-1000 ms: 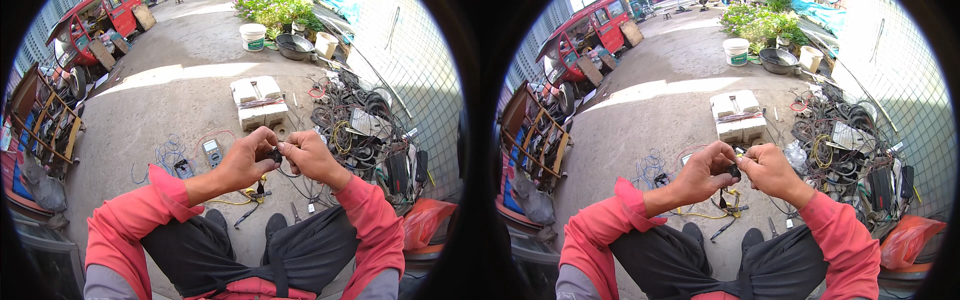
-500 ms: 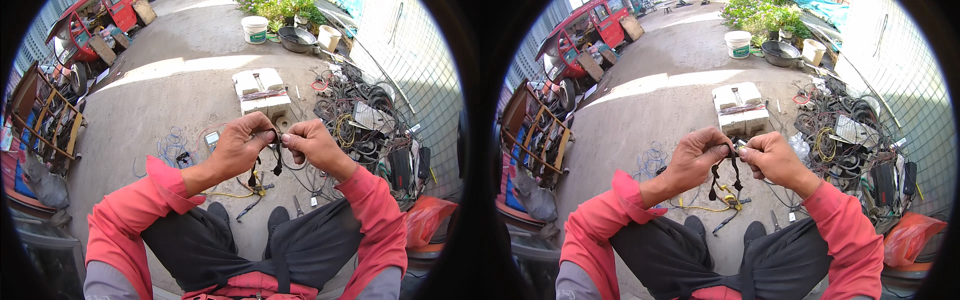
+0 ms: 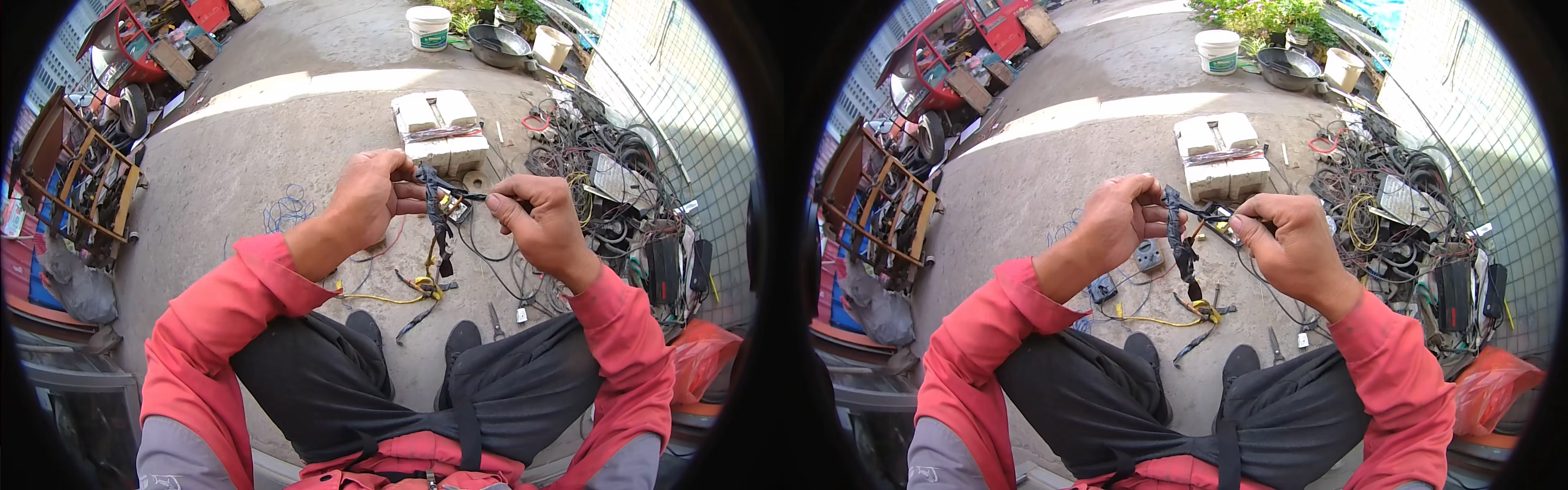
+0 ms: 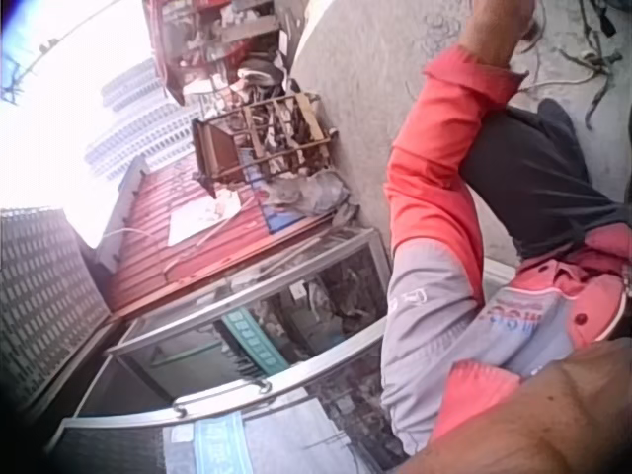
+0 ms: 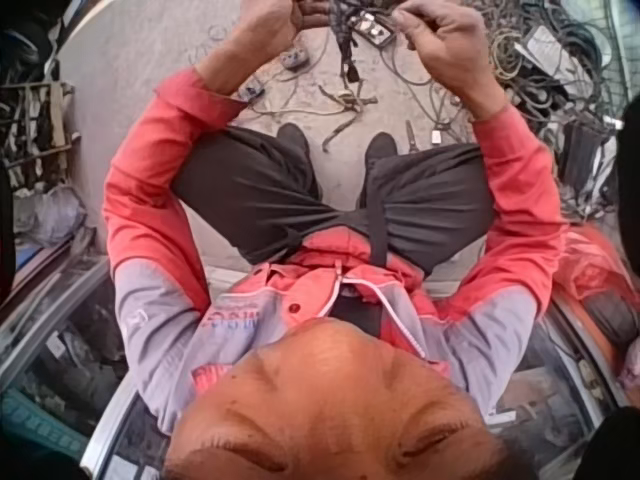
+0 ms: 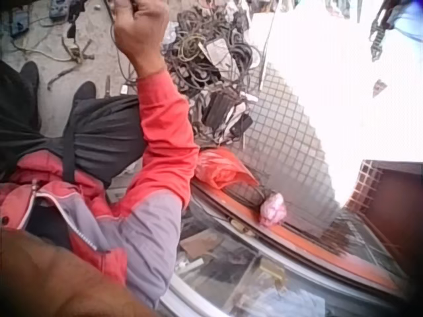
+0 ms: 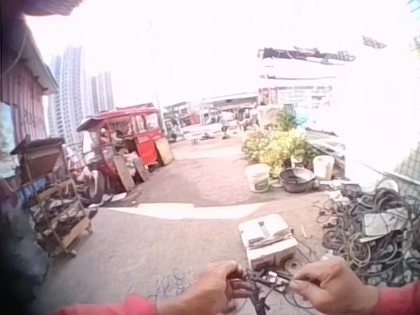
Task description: The person sits on the ground and uses pliers and scissors to strip insulation from wires and connect them to a small electronic component. They then stand up and walk to a table to search through a pile of hardware.
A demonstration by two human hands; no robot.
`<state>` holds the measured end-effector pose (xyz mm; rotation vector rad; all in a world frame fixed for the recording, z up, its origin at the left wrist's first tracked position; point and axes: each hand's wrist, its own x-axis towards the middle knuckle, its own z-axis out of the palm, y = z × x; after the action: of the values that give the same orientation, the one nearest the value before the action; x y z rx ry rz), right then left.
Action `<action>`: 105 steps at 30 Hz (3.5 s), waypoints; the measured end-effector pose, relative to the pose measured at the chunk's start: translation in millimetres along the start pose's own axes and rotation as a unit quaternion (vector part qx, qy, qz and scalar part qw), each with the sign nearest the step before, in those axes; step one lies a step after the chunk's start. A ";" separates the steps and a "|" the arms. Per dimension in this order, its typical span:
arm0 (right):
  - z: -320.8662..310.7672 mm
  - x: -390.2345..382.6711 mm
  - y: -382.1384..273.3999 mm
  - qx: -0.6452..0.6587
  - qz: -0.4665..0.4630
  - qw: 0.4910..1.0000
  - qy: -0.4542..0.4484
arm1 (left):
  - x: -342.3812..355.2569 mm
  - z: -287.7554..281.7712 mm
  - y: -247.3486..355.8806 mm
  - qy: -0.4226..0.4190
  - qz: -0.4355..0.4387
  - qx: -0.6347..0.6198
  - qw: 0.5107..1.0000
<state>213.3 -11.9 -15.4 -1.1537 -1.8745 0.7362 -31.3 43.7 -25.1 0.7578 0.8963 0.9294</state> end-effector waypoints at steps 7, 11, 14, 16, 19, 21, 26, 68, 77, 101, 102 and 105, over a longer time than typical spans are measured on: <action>-7.0 1.5 1.7 0.055 0.102 0.993 -0.014 | -0.9 -4.6 -8.8 0.032 0.167 0.224 0.960; -7.0 3.7 -0.1 0.085 0.132 0.987 -0.024 | -16.2 17.7 -6.3 -0.082 0.278 0.352 0.890; -7.2 2.6 2.1 0.114 0.138 0.983 -0.033 | -19.3 29.0 -14.8 -0.110 0.314 0.387 0.860; -7.1 2.7 -1.0 0.116 0.125 0.984 -0.042 | -20.5 33.9 -15.8 -0.119 0.295 0.396 0.861; -7.6 2.6 -0.5 0.121 0.122 0.984 -0.048 | -14.8 31.1 -20.5 -0.141 0.248 0.372 0.884; -8.2 2.5 -1.2 0.117 0.120 0.984 -0.051 | -13.5 30.5 -21.4 -0.160 0.197 0.326 0.911; -5.7 2.4 -4.9 0.081 0.100 0.989 -0.072 | -12.2 29.3 -25.0 -0.204 0.075 0.225 0.950; -7.7 -3.7 -3.8 0.015 -0.013 0.999 -0.038 | 7.5 0.3 -5.8 0.028 -0.151 0.058 0.987; -7.7 -0.1 2.2 0.057 0.084 0.994 -0.034 | 2.6 -0.9 -12.9 0.132 0.184 0.364 0.904; -0.8 -0.4 6.9 0.028 0.069 0.996 -0.052 | -21.5 38.5 -25.3 -0.183 0.202 0.387 0.881; -1.9 -0.4 7.6 0.027 0.071 0.996 -0.053 | -22.0 40.0 -24.3 -0.175 0.211 0.410 0.870; -5.8 2.8 -6.6 0.070 0.120 0.987 -0.083 | -23.0 37.9 -27.0 -0.185 0.286 0.417 0.843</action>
<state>214.7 -11.7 -6.3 -1.2726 -1.8030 1.1117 4.3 5.9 -24.7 1.9741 0.7132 0.8301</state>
